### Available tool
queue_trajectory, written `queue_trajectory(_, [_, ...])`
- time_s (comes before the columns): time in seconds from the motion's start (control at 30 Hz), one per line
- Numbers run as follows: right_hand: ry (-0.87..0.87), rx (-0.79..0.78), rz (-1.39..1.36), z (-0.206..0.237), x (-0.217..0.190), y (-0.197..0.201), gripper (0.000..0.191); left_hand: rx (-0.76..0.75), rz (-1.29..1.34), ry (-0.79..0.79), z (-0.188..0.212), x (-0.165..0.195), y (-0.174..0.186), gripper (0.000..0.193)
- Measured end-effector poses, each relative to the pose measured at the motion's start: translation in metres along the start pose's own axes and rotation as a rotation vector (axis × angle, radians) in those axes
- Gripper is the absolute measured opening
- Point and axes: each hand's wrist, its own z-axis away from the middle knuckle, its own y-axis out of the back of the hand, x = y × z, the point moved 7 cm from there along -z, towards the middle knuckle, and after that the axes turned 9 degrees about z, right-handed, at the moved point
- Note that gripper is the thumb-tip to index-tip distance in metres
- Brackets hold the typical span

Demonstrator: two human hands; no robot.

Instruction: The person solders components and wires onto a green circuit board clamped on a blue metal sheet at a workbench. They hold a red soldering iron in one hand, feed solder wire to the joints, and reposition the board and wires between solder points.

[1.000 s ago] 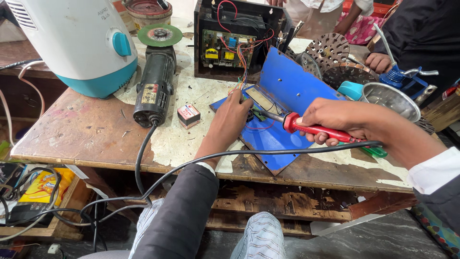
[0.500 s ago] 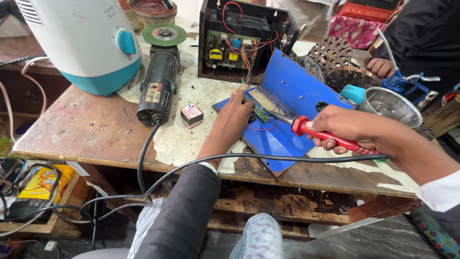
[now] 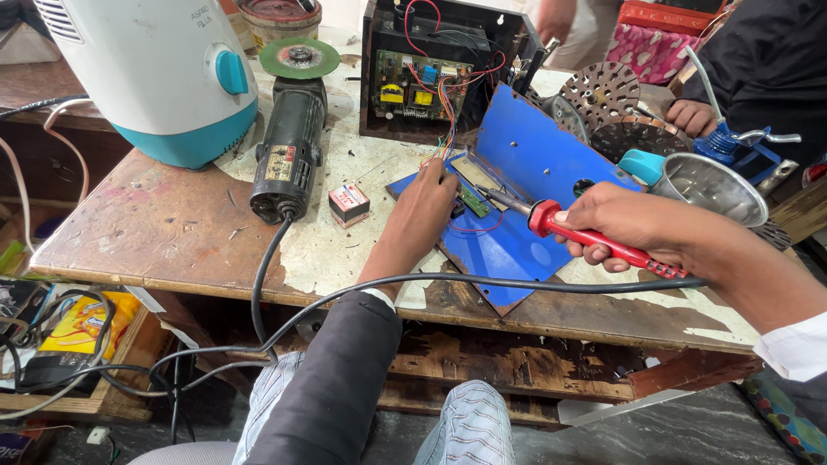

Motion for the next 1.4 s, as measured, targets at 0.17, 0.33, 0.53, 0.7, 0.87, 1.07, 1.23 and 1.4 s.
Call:
queue_trajectory(0.17, [0.015,-0.004,-0.039,-0.002,0.0,-0.001,0.044,-0.006,-0.023,-0.023,0.0,0.002,0.001,0.01])
queue_trajectory(0.33, [0.068,0.005,-0.078,-0.009,0.002,0.003,0.038,-0.017,-0.015,-0.017,0.0,0.002,0.001,0.01])
queue_trajectory(0.53, [0.132,0.049,-0.18,-0.027,0.009,0.001,0.027,-0.025,0.003,-0.001,0.002,0.0,0.0,0.009])
queue_trajectory(0.7, [0.29,0.141,-0.25,-0.043,0.011,0.0,0.028,-0.015,-0.016,-0.014,0.001,0.0,0.0,0.009])
queue_trajectory(0.87, [0.689,0.309,-0.383,-0.059,-0.003,-0.001,0.035,-0.006,-0.007,-0.002,-0.001,0.0,-0.001,0.011])
queue_trajectory(1.07, [0.929,0.28,-0.791,-0.093,-0.02,0.006,0.033,-0.024,0.018,0.003,-0.007,-0.007,-0.006,0.013])
queue_trajectory(1.23, [1.002,0.223,-0.882,-0.128,-0.05,0.012,0.036,-0.007,-0.035,-0.016,-0.014,-0.01,-0.014,0.015])
queue_trajectory(1.4, [1.071,0.174,-0.887,-0.149,-0.067,0.026,0.037,-0.092,-0.053,0.01,-0.023,-0.015,-0.025,0.016])
